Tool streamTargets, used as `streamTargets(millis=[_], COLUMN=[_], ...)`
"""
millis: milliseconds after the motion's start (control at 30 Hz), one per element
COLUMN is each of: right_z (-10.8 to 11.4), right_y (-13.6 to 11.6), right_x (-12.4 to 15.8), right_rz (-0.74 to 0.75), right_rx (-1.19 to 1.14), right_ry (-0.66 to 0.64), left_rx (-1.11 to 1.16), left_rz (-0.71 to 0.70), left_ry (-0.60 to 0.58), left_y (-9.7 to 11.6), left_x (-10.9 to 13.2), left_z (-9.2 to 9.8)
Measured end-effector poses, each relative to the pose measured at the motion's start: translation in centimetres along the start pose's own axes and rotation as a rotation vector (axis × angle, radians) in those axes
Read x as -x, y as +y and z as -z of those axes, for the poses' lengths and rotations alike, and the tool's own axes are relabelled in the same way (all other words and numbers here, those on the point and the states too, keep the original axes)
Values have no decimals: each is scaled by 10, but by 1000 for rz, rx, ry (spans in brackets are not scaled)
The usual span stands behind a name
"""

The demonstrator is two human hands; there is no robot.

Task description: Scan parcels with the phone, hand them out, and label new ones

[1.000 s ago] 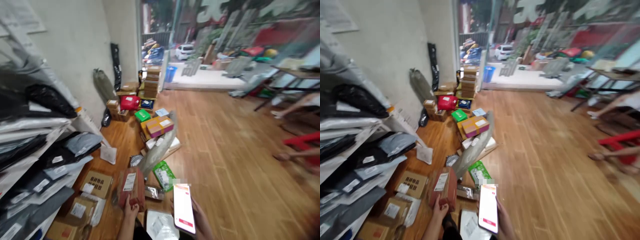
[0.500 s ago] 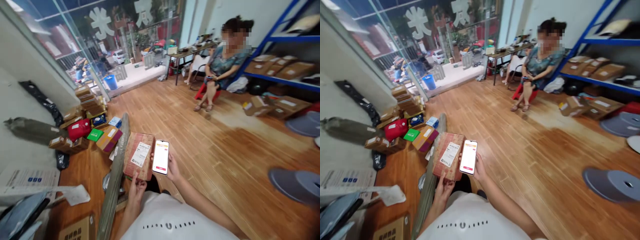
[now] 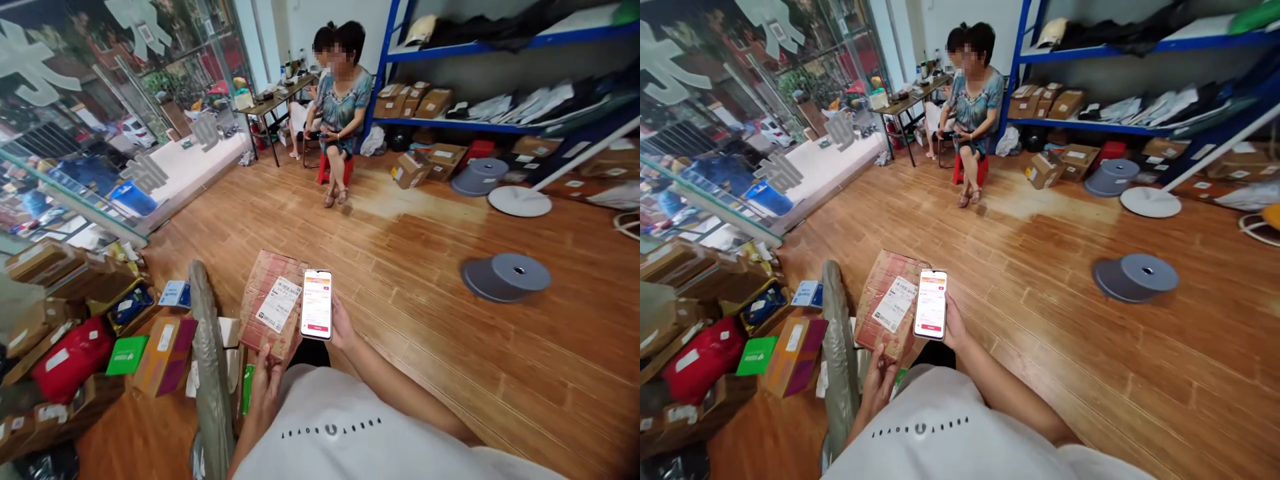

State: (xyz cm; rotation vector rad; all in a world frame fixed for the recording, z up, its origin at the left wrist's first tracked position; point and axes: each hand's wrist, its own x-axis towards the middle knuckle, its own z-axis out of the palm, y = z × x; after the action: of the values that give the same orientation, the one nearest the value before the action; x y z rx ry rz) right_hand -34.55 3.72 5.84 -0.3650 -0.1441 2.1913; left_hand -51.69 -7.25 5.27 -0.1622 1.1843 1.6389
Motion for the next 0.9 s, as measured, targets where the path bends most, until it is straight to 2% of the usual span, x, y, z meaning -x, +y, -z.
streamTargets(millis=[133, 267, 367, 467, 700, 900], right_z=[-9, -33, -50, -62, -76, -80], right_y=[-44, -90, -119, -145, -203, -273], right_x=[-94, -185, -242, -287, -377, -477], right_rz=[7, -3, -4, 4, 13, 28], right_rx=[3, -2, -3, 17, 38, 69], right_ry=[18, 59, 63, 46, 20, -44], left_rx=[-145, -244, -253, -235, -127, -115], left_rz=[-17, -11, 17, 64, 153, 178], left_ry=[-19, -14, -44, -21, 21, 103], left_y=[30, 70, 96, 113, 129, 144], left_x=[-93, -168, -210, -245, -319, -410], left_z=[-51, -119, -169, -209, -287, -365])
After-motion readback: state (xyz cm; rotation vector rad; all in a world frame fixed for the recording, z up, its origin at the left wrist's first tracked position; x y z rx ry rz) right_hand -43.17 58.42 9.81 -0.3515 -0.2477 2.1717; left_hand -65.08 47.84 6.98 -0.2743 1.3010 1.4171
